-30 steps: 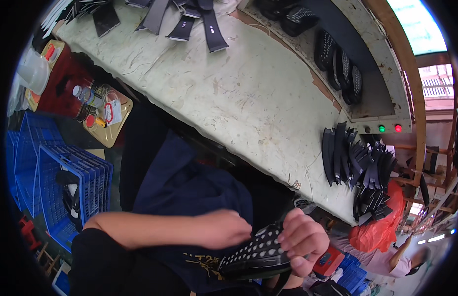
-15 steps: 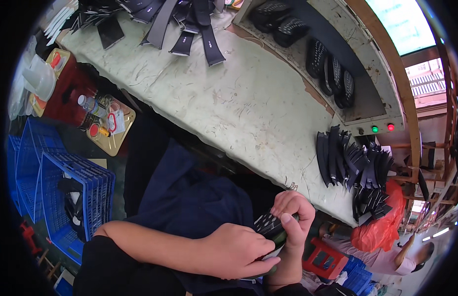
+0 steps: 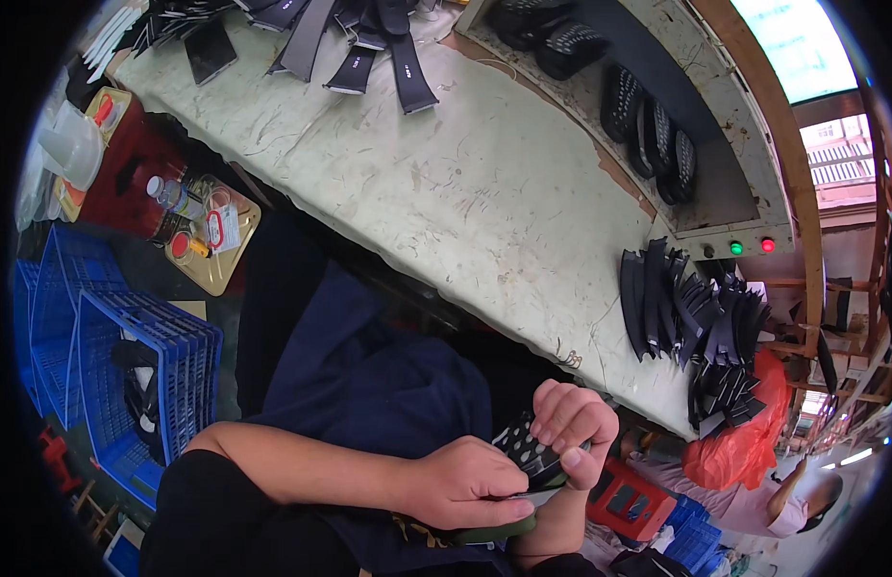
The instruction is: Assembling sandals by fitting soles, straps, and shoe lasts together.
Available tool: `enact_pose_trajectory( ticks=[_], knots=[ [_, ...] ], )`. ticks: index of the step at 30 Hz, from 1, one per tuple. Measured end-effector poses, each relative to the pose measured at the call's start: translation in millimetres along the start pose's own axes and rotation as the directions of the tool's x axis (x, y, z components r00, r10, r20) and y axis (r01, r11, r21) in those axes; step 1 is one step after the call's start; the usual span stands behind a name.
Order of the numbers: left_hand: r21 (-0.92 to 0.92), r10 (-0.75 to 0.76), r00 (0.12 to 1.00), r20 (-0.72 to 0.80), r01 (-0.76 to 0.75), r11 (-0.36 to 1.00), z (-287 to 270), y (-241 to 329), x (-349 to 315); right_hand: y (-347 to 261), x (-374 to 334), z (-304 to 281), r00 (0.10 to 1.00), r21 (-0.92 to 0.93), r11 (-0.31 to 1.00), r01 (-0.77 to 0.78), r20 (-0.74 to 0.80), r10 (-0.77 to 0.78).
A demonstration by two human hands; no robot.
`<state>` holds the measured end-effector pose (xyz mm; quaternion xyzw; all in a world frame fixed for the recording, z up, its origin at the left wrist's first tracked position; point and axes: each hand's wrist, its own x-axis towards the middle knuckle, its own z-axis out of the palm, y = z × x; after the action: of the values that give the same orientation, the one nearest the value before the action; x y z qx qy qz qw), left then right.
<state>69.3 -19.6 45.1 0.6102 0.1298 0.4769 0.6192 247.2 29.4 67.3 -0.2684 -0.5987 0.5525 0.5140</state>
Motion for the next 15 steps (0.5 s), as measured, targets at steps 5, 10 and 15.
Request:
enact_pose_trajectory(
  ticks=[5, 10, 15],
  knots=[
    [0.114, 0.103, 0.986, 0.128, -0.118, 0.987, -26, -9, 13, 1, -3, 3, 0.999, 0.047, 0.998, 0.034, -0.014, -0.033],
    [-0.042, 0.056, 0.986, 0.160, -0.050, 0.998, -21, -23, 13, -1, -9, 5, 0.991, 0.042, 0.999, 0.013, -0.135, -0.007],
    [-0.087, 0.027, 0.986, 0.167, -0.012, 0.996, -17, -22, 11, 1, -3, 5, 0.996, 0.045, 0.998, 0.053, -0.068, -0.050]
  ],
)
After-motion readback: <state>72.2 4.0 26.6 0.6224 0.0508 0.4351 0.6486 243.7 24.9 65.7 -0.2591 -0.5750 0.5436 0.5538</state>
